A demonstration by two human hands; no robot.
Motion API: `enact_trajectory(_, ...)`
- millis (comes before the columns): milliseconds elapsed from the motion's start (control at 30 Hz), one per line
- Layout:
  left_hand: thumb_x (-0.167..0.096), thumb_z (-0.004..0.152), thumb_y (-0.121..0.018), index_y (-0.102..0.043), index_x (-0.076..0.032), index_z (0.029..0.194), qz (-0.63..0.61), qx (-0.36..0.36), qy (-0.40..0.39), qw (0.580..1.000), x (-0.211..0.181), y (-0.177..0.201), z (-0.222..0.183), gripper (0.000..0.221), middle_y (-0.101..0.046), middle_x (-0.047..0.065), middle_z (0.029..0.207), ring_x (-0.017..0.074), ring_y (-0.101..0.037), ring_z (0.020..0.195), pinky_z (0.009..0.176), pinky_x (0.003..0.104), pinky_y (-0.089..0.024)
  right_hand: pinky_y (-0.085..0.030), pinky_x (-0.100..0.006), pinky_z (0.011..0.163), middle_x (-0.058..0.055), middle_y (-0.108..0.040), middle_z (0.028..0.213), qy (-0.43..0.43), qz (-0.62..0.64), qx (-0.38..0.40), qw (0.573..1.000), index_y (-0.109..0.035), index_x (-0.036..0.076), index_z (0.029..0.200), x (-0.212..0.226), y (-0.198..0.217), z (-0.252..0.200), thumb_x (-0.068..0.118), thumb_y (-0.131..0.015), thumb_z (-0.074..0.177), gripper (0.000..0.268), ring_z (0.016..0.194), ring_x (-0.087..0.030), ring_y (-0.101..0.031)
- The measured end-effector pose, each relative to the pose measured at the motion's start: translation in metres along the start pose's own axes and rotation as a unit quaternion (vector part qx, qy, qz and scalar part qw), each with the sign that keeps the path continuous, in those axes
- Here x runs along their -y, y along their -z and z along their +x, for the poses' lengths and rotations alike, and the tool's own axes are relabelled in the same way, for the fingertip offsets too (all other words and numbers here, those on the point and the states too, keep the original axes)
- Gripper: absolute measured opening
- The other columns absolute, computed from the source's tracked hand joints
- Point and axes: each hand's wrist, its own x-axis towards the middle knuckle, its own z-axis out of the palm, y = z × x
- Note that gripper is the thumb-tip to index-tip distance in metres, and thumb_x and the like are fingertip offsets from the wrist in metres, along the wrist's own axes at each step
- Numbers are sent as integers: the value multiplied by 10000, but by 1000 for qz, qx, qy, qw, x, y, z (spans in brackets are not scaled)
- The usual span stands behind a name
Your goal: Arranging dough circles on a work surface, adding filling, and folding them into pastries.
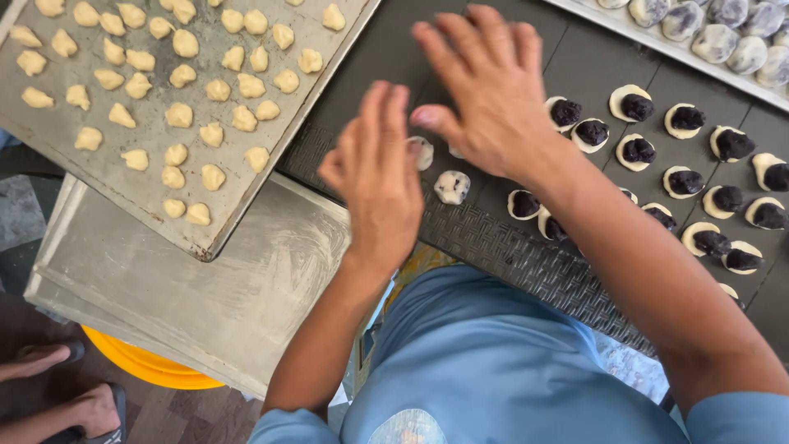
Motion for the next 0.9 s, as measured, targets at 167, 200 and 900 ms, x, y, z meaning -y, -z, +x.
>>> enact_trajectory(167, -205, 1007, -485, -411, -124, 1454, -55, 6, 57, 997, 21, 14, 6, 461, -406, 94, 1524, 304, -514, 1261, 990, 452, -369, 3, -735, 1084, -215, -261, 1609, 47, 12, 94, 994, -288, 97, 1572, 3, -16, 18, 656, -201, 1004, 801, 1470, -391, -67)
enact_trajectory(200, -197, 1038, -470, -379, -115, 1465, -92, -9, 45, 995, 21, 12, 8, 445, -417, 125, 1517, 323, -519, 1292, 1028, 452, -388, 14, -747, 1078, -206, -225, 1616, 37, 14, 103, 994, -265, 114, 1574, 4, -16, 19, 652, -212, 993, 794, 1473, -388, -58)
enact_trajectory(900, -147, 873, -602, -568, -167, 900, -178, 73, -156, 969, -28, -81, 56, 48, -635, -25, 862, 249, -523, 854, 716, 408, -318, -459, -390, 738, -84, -625, 870, -115, 152, -17, 981, -679, 22, 875, -79, 1, -48, -7, -683, 898, 37, 882, -280, -531)
